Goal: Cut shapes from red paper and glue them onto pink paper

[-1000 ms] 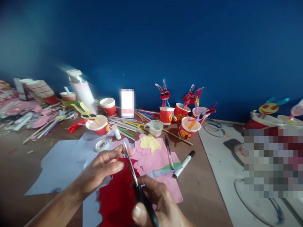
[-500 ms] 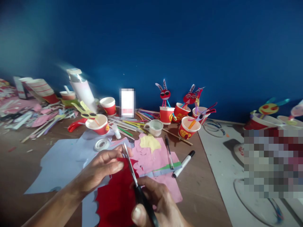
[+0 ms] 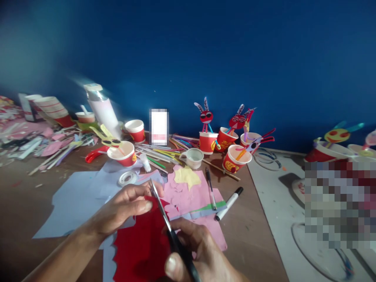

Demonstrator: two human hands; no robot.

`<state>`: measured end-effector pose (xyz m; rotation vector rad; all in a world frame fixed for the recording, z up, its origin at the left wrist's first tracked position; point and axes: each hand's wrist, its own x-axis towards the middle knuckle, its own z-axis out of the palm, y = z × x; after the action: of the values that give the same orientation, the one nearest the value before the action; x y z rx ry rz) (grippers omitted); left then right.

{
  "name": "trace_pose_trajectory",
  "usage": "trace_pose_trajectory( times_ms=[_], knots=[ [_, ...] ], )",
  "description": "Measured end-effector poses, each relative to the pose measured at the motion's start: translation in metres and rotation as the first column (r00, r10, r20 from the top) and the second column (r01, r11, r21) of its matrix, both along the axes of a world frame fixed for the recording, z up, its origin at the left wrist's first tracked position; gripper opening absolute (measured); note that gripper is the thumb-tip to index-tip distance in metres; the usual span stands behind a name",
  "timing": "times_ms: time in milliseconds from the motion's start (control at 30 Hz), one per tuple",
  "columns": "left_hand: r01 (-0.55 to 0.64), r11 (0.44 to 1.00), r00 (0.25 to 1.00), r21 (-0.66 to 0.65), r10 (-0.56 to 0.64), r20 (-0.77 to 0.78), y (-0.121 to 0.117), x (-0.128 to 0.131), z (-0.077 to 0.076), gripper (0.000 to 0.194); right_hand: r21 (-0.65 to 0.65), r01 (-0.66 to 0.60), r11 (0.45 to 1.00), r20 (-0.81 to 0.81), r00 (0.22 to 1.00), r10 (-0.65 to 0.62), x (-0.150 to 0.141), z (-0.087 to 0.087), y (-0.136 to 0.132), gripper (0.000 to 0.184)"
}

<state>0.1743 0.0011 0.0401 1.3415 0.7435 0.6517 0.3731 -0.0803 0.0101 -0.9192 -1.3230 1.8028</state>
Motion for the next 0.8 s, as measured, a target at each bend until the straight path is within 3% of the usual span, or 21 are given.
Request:
trace_pose_trajectory(
  times_ms=[233, 400, 600, 800],
  knots=[
    [0.063, 0.998, 0.998, -0.026, -0.063, -0.002, 0.0, -0.002, -0.003, 0.007, -0.007, 0.051, 0.999, 0.037, 0.998, -0.051, -0.001, 0.007, -0.005, 0.051],
    [0.072, 0.997, 0.997, -0.037, -0.072, 0.013, 0.0, -0.003, -0.003, 0.007, 0.002, -0.026, 1.0, -0.003, 1.0, 0.026, 0.001, -0.001, -0.002, 0.052],
    [0.073, 0.996, 0.997, -0.048, -0.072, 0.027, 0.002, -0.001, -0.003, 0.01, 0.027, 0.025, 0.999, 0.15, 0.988, -0.029, 0.006, 0.002, -0.002, 0.059],
    [0.062, 0.997, 0.998, -0.046, -0.061, 0.008, 0.003, -0.002, -0.005, 0.009, -0.006, -0.071, 0.997, 0.184, 0.98, 0.071, 0.01, 0.003, 0.001, 0.064]
  ],
)
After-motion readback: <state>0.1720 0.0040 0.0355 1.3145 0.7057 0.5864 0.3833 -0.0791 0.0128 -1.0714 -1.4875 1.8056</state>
